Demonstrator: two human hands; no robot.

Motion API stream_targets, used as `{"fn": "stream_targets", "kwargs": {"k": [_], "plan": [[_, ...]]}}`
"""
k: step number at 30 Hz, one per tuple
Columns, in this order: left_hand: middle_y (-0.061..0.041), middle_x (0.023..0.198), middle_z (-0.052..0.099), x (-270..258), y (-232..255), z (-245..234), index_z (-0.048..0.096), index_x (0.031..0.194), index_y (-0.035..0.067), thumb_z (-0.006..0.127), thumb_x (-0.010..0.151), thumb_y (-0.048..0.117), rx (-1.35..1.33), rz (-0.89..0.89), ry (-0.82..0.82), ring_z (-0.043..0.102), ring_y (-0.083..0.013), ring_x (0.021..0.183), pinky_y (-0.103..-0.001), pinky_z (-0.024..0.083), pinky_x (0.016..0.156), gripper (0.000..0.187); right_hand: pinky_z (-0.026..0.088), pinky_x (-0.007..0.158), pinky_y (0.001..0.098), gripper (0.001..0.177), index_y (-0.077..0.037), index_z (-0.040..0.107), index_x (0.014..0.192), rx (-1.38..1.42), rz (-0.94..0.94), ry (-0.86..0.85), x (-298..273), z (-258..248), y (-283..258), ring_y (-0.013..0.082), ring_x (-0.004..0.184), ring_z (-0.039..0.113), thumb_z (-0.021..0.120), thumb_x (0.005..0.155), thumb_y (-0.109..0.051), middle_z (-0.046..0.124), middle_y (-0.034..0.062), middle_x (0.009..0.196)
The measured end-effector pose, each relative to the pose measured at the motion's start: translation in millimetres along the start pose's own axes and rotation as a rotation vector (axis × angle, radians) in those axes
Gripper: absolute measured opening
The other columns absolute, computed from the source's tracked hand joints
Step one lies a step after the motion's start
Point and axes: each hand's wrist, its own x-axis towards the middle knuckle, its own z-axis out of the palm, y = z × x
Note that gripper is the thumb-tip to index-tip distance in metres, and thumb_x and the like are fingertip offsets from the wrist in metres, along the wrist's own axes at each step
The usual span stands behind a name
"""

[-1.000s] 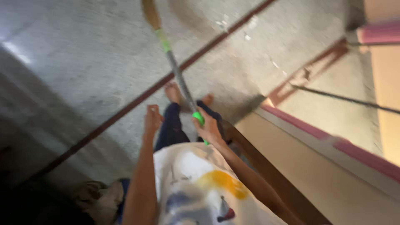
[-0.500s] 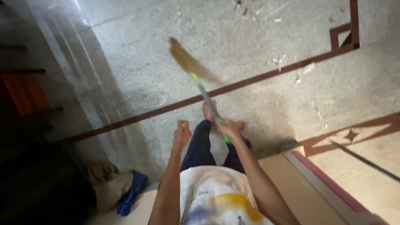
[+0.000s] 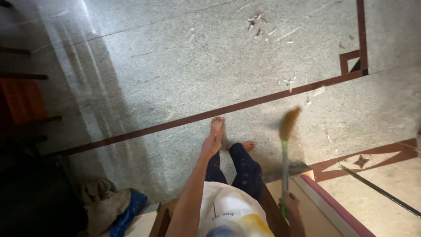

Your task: The person sweeps debris across a room using a broom.

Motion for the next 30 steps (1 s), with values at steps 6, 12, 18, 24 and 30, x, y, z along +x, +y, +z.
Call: {"fn": "stream_targets", "kwargs": {"k": [6, 12, 18, 24, 30], "plan": [[-0.027, 0.168, 0.023, 1, -5, 7, 0.022, 0.164, 0.005, 0.031, 0.112, 0.022, 0.042, 0.386, 0.07, 0.015, -0.0405, 0.158, -0.043, 0.014, 0.128, 0.056, 0.037, 0.04, 0.0321, 0.03, -0.003, 0.055, 0.096, 0.271, 0.004, 0.021, -2, -14, -26, 0.0175, 0.049, 0.051, 0.063, 0.102, -0.032, 0.053, 0.0056, 0.067], [-0.025, 0.1, 0.072, -34, -42, 1, 0.056, 0.121, 0.008, 0.05, 0.107, 0.039, 0.003, -0.288, 0.052, 0.067, -0.0458, 0.096, -0.054, 0.052, 0.079, 0.035, 0.04, 0.04, 0.0311, 0.03, -0.005, 0.056, 0.092, 0.219, -0.174, -0.018, -41, 27, -46, 0.0164, 0.048, 0.052, 0.058, 0.104, -0.033, 0.056, 0.0069, 0.066], [-0.015, 0.067, 0.068, -64, -65, -6, 0.056, 0.112, 0.007, 0.049, 0.105, 0.041, -0.319, -0.384, 0.118, 0.07, -0.0272, 0.06, -0.041, 0.054, 0.06, 0.036, 0.053, 0.044, 0.0357, 0.029, -0.013, 0.052, 0.106, 0.246, -0.059, -0.374, -85, 108, -82, 0.0189, 0.051, 0.06, 0.063, 0.08, -0.01, 0.062, 0.0082, 0.071], [-0.01, 0.064, 0.066, -58, -81, 6, 0.057, 0.11, 0.004, 0.048, 0.107, 0.037, -0.472, -0.362, 0.191, 0.065, -0.0185, 0.056, -0.035, 0.053, 0.055, 0.034, 0.045, 0.043, 0.0289, 0.027, -0.006, 0.055, 0.108, 0.057, -0.275, -0.659, -61, 234, -170, 0.0131, 0.053, 0.057, 0.068, 0.088, -0.018, 0.058, 0.0034, 0.071], [-0.009, 0.065, 0.065, -43, -81, 13, 0.06, 0.11, 0.006, 0.044, 0.106, 0.039, -0.407, -0.438, 0.143, 0.064, -0.0174, 0.057, -0.034, 0.052, 0.057, 0.037, 0.047, 0.041, 0.0297, 0.024, -0.021, 0.05, 0.114, -0.21, -0.348, -0.632, -36, 329, -258, 0.012, 0.048, 0.056, 0.057, 0.095, -0.034, 0.058, 0.0014, 0.065]]}}
